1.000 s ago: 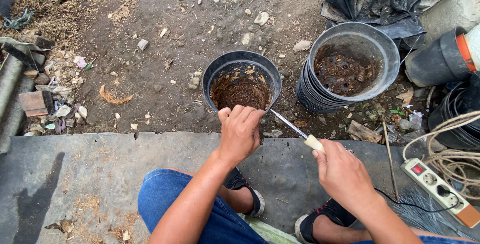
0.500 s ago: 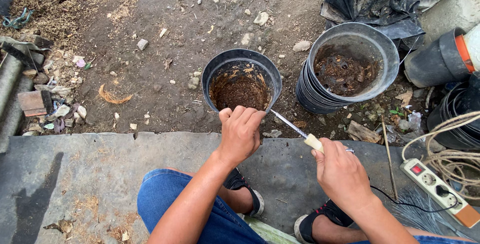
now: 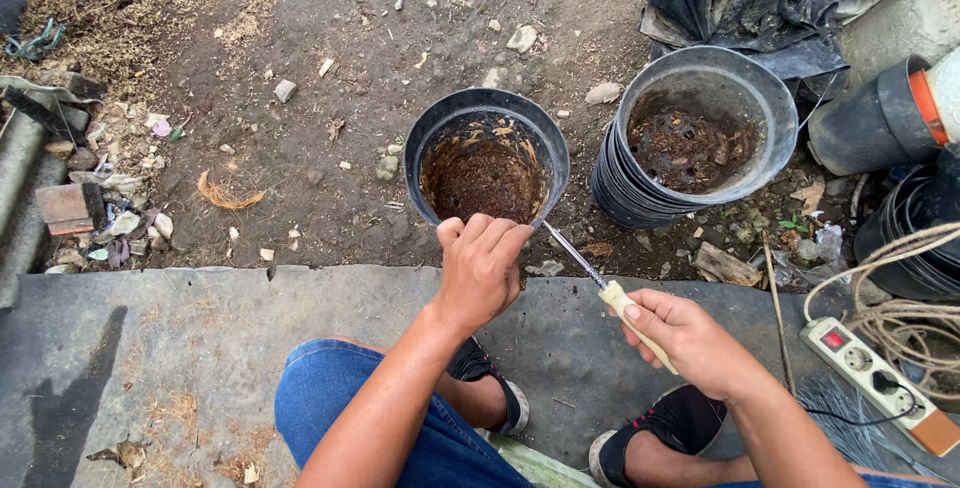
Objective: The person sits on the ground and uses a screwdriver to drill holes into the sides of black plastic pots. They rotate each pot to create multiple holes around its circumference, then set it aside and repeat the process with another pot.
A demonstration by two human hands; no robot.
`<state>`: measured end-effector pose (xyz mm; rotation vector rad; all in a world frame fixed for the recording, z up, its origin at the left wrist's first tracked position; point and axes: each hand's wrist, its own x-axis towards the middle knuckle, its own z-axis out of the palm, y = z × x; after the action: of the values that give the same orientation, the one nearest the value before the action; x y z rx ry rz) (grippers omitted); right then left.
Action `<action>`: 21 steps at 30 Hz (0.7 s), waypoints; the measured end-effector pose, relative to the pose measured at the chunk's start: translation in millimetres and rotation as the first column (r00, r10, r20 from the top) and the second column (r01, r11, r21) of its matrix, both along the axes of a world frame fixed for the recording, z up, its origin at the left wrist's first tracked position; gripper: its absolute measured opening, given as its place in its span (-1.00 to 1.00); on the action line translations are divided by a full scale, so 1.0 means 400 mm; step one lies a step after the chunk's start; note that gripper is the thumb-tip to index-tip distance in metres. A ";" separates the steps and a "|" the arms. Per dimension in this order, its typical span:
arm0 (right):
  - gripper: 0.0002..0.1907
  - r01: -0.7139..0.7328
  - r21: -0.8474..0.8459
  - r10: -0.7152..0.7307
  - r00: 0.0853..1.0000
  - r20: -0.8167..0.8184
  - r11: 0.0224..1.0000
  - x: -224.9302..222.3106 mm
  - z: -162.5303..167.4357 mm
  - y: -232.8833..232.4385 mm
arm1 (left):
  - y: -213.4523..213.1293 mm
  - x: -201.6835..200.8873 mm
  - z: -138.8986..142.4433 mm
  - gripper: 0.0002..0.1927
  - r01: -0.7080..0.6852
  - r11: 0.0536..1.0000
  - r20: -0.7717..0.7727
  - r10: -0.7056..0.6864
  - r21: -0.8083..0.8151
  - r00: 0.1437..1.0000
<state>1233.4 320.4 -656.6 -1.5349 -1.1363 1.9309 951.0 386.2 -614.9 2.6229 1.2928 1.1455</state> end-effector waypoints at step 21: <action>-0.66 -0.079 0.247 -0.029 0.912 0.408 0.966 -0.031 0.008 -0.017 | -0.003 0.001 0.009 -0.64 -0.008 0.999 -0.017 0.009 0.053 1.000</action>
<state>1221.1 313.6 -653.2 -1.8284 -1.5184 1.4329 951.5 384.9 -611.3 2.6731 1.2956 1.1768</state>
